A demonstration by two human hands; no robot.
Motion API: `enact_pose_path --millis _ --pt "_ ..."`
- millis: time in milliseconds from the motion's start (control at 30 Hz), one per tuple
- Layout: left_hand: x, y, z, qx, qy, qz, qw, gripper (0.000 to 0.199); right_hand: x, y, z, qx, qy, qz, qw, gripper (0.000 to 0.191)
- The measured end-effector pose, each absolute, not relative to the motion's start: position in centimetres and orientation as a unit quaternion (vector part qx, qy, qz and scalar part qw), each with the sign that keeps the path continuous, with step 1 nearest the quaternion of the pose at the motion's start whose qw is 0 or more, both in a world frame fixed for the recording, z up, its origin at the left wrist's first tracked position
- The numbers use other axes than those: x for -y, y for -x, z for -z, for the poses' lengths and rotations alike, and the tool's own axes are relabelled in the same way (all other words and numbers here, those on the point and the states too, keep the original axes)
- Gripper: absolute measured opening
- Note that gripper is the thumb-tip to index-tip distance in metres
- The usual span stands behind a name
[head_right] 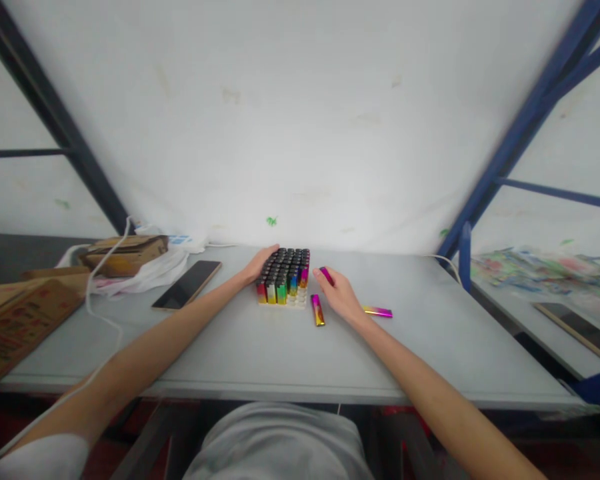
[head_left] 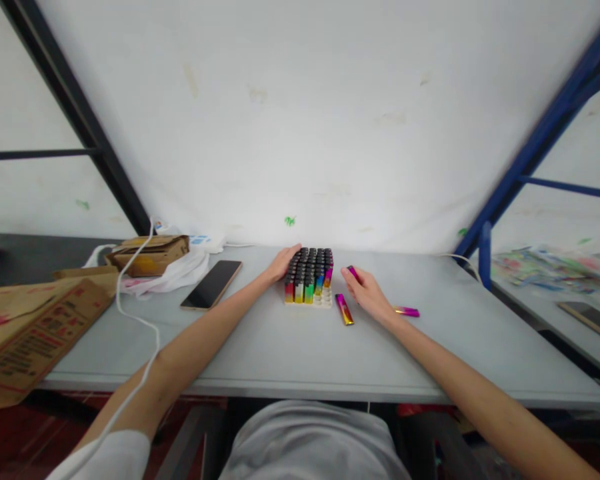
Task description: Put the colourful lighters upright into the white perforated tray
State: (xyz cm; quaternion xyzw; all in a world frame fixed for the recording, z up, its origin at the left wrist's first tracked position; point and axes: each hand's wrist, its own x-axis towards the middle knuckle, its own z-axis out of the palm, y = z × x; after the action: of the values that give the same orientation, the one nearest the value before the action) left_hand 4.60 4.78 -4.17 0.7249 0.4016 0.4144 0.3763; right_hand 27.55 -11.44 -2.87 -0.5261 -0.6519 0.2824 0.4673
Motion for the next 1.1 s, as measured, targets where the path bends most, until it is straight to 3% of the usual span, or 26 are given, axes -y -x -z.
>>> enact_pose_path --millis 133,400,733,967,1100 --pt "-5.0 -4.5 4.3 -0.399 -0.737 -0.41 0.361 0.059 11.8 -27.2 2.6 0.636 0.562 -0.242 0.47 0.053" --pt "-4.9 -4.4 4.2 -0.399 -0.738 -0.401 0.367 0.062 12.0 -27.0 2.5 0.637 0.577 -0.202 0.469 0.037" --pt "-5.0 -4.5 4.3 -0.4 -0.739 -0.403 0.363 0.062 12.7 -27.0 1.5 0.703 0.531 -0.189 0.434 0.036" --pt "-5.4 -4.5 4.5 -0.405 -0.744 -0.4 0.35 0.061 12.5 -27.3 1.3 0.781 0.511 -0.083 0.35 0.045" --pt "-5.5 -4.5 4.7 -0.407 -0.746 -0.402 0.34 0.061 12.0 -27.6 1.7 0.765 0.527 -0.08 0.361 0.045"
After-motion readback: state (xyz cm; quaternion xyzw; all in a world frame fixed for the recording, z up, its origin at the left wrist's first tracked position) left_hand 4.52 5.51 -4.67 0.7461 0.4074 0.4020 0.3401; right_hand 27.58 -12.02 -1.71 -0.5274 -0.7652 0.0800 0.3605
